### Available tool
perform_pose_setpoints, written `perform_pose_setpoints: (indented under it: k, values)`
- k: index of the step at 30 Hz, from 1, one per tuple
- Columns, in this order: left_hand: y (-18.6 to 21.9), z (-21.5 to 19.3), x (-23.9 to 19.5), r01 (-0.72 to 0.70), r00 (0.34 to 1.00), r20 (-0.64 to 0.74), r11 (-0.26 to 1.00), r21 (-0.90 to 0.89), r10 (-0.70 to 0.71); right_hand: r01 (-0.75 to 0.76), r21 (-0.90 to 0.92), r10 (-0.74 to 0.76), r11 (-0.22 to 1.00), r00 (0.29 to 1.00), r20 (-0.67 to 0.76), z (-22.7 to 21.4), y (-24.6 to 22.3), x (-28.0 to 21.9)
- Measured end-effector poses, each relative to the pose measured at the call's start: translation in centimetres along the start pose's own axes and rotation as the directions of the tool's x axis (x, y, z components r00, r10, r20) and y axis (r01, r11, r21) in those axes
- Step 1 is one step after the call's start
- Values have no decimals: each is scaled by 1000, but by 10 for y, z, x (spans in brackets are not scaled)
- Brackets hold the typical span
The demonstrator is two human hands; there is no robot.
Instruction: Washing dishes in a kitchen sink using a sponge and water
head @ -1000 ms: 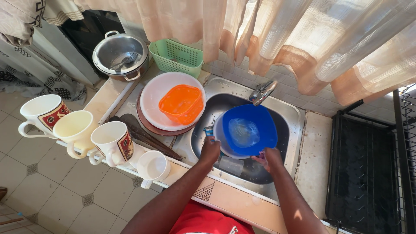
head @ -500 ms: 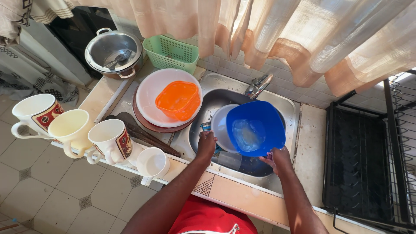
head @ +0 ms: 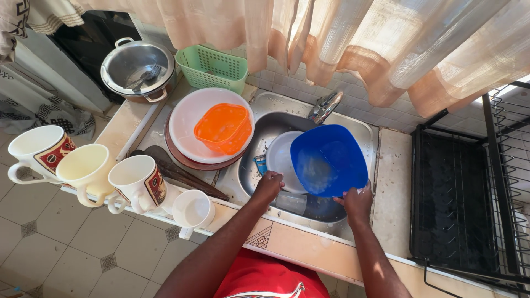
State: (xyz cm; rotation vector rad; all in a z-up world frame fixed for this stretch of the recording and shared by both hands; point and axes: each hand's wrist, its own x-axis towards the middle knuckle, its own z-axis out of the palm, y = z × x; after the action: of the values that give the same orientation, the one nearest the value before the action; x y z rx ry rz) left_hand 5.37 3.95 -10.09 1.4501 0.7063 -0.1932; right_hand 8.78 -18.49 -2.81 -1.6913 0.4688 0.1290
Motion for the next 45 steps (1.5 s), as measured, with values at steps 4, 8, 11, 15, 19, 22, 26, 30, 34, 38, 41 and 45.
perform_pose_setpoints:
  k: [4,8,11,15,19,22,26,30,34,38,41,45]
  values:
    - [-3,0,3,2,1000,4,1000,4,-2,59,-16,-60,998,994,-90,0,20,17]
    - [-6,3,10,-10,1000,8,1000,-1,10,126,-6,-125,992,978,-167,0,30,31]
    - [2,1,0,-7,1000,12,1000,3,7,165,18,-157,986,963,-218,-1,35,35]
    - [4,-1,-3,-6,1000,18,1000,12,6,244,31,-227,969,934,-275,-4,45,46]
    - [-1,-1,4,-16,999,37,999,33,15,298,15,-285,955,925,-250,-2,45,50]
    - [-3,0,4,-15,998,55,999,35,14,331,9,-319,944,917,-240,2,41,54]
    - [2,-1,-5,-13,999,51,1000,-3,13,375,25,-356,927,897,-262,10,42,59]
    - [10,-5,-11,-6,998,59,1000,-14,6,379,102,-344,920,904,-253,12,52,71]
    - [10,-3,-13,-10,999,42,999,-43,12,387,127,-344,913,900,-269,7,61,79]
    - [14,-5,-14,-15,998,55,1000,-18,16,318,131,-278,939,926,-255,9,51,71]
    - [9,-3,-11,-18,998,58,1000,-14,19,234,194,-183,953,951,-248,5,38,53]
    - [21,-2,-22,-25,997,77,999,-33,27,73,251,-23,965,980,-198,-4,25,30]
